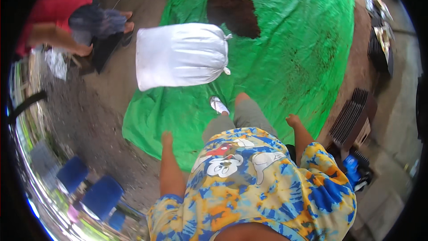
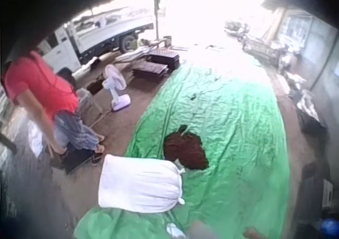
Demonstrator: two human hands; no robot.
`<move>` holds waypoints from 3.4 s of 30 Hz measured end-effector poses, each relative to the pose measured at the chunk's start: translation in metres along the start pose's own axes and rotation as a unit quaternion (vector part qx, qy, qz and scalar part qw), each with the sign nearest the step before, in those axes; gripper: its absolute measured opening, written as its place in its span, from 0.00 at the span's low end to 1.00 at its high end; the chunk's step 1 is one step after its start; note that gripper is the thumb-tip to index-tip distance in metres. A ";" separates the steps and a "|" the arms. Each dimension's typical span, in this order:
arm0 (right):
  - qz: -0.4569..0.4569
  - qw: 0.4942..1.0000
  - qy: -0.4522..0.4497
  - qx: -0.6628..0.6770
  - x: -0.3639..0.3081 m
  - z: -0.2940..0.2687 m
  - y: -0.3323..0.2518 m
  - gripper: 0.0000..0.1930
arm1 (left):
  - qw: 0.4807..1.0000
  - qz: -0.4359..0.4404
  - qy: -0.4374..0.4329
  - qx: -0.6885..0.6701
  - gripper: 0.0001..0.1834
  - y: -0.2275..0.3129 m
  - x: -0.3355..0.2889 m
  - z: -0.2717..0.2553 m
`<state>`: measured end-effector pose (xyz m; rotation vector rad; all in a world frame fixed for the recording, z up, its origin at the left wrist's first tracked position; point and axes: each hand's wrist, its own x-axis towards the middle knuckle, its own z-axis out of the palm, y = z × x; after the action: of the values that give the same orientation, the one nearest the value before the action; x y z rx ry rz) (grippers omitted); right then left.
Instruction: The person handles a plastic bag, interacts with objects on a chair, and moves a large white sack across a green tarp.
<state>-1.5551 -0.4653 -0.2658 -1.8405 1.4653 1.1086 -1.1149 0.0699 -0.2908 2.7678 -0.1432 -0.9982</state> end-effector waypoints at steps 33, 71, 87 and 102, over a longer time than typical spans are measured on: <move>0.377 0.721 0.201 0.546 -0.171 0.261 0.440 0.15 | 0.834 0.285 -0.419 0.218 0.15 0.680 -0.211 0.392; -0.272 0.485 0.168 0.814 -0.084 -0.342 0.857 0.26 | 0.676 0.268 -0.438 -0.529 0.37 1.188 -0.871 0.634; -0.338 0.580 0.049 0.740 -0.043 -0.472 0.651 0.25 | 0.648 0.287 -0.218 -0.671 0.36 1.209 -0.660 0.469; -0.396 0.672 -0.138 0.610 -0.004 -0.539 0.465 0.23 | 0.631 0.248 0.001 -0.735 0.35 1.149 -0.494 0.328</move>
<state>-1.8564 -1.0245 0.0555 -0.9621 0.6535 -0.1420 -1.7328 -1.0240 0.0166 1.0721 -0.0311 -0.4736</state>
